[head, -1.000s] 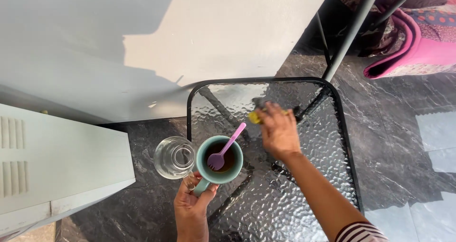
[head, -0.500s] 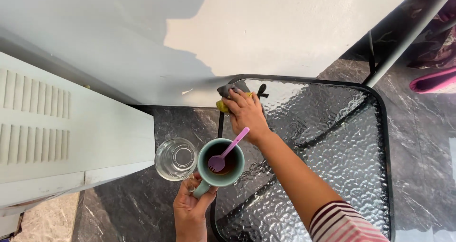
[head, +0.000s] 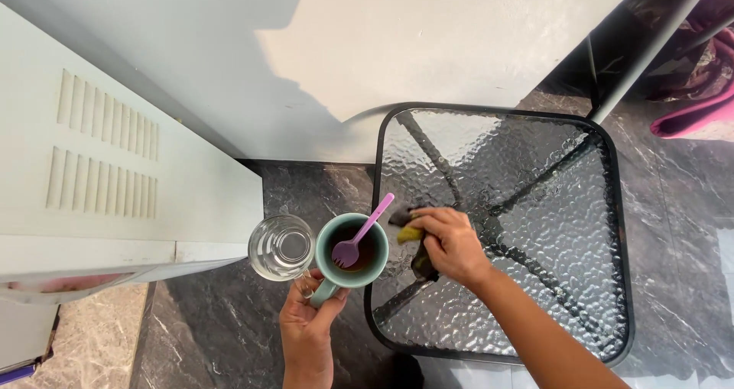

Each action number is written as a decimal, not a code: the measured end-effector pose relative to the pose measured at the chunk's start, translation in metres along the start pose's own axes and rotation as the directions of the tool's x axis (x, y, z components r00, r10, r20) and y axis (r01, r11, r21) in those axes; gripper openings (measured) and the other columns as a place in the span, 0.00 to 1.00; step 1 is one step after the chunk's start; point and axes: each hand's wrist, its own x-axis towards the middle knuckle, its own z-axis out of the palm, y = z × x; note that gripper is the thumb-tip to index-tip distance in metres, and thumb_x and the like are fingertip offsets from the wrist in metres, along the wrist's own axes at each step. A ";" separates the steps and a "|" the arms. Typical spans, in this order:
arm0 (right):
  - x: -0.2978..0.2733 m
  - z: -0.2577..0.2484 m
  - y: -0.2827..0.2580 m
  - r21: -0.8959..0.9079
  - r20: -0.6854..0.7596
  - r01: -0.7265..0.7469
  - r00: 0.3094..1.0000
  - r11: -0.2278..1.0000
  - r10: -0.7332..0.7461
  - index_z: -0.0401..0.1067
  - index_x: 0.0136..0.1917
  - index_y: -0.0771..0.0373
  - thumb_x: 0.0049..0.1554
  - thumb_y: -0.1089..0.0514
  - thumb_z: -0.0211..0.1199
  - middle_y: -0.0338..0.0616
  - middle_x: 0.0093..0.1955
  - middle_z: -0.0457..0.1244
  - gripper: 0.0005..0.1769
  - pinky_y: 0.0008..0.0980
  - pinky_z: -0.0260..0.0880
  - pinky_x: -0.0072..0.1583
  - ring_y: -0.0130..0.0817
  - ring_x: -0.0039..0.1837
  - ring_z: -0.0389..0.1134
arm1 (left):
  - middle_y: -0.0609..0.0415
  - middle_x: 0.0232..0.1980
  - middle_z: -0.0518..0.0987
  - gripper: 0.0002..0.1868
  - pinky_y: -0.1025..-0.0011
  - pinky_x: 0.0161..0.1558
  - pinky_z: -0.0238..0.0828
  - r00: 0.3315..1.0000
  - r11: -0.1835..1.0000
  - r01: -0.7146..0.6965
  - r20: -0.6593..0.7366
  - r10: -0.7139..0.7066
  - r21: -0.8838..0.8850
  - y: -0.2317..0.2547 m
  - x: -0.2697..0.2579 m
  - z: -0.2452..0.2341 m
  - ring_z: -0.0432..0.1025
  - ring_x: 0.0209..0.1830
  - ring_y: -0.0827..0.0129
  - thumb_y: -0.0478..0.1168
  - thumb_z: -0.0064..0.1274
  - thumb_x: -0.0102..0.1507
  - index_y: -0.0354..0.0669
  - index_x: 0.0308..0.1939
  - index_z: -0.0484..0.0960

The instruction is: The person is cleaning the dining table and organizing objects onto a tray, then moving items between the dining area and kitchen.

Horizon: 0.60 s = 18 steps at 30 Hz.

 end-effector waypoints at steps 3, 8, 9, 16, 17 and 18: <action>-0.002 0.034 0.003 -0.246 -0.115 -0.062 0.993 0.967 0.034 0.74 0.63 0.58 0.54 0.60 0.61 0.53 0.72 0.59 0.22 0.63 0.44 0.72 0.57 0.73 0.53 | 0.51 0.47 0.82 0.13 0.67 0.56 0.75 1.000 1.000 0.013 0.024 -0.013 0.009 0.000 -0.014 0.002 0.77 0.49 0.69 0.24 0.56 0.58 0.37 0.45 0.80; -0.131 0.055 -0.056 0.018 0.227 0.131 0.965 0.991 -0.132 0.75 0.57 0.55 0.47 0.67 0.62 0.44 0.70 0.62 0.23 0.60 0.40 0.75 0.48 0.78 0.54 | 0.52 0.46 0.84 0.15 0.68 0.55 0.73 0.997 0.999 0.053 0.059 -0.053 0.010 -0.003 -0.035 -0.016 0.78 0.48 0.70 0.24 0.56 0.57 0.38 0.48 0.82; -0.164 0.054 -0.057 0.108 0.331 0.130 0.930 0.986 -0.159 0.79 0.51 0.54 0.44 0.69 0.63 0.42 0.67 0.66 0.21 0.59 0.43 0.75 0.47 0.77 0.56 | 0.52 0.46 0.84 0.15 0.68 0.55 0.73 0.995 0.998 0.064 0.079 -0.065 0.015 -0.006 -0.040 -0.021 0.78 0.48 0.70 0.24 0.57 0.58 0.38 0.48 0.81; -0.190 0.013 0.001 0.046 -0.082 -0.395 0.914 0.918 0.397 0.79 0.40 0.51 0.45 0.71 0.56 0.30 0.56 0.73 0.18 0.39 0.65 0.70 0.34 0.65 0.69 | 0.54 0.46 0.83 0.15 0.68 0.57 0.76 0.984 0.996 0.087 0.154 -0.091 0.030 -0.018 -0.065 -0.032 0.78 0.49 0.71 0.24 0.57 0.57 0.37 0.47 0.81; -0.181 0.025 -0.009 -0.115 -0.232 -0.264 0.945 0.958 0.232 0.82 0.47 0.57 0.44 0.70 0.56 0.42 0.61 0.70 0.21 0.43 0.59 0.68 0.43 0.67 0.64 | 0.54 0.46 0.84 0.16 0.68 0.55 0.76 0.983 0.993 0.107 0.148 -0.112 0.045 -0.023 -0.068 -0.032 0.79 0.48 0.70 0.24 0.57 0.56 0.38 0.47 0.81; -0.171 0.035 -0.018 -0.292 -0.340 -0.143 0.940 0.946 0.037 0.84 0.54 0.63 0.43 0.69 0.57 0.53 0.66 0.67 0.27 0.48 0.53 0.67 0.53 0.69 0.59 | 0.53 0.45 0.84 0.17 0.67 0.54 0.75 0.981 0.990 0.126 0.141 -0.133 0.060 -0.027 -0.070 -0.031 0.79 0.48 0.69 0.23 0.57 0.56 0.39 0.47 0.82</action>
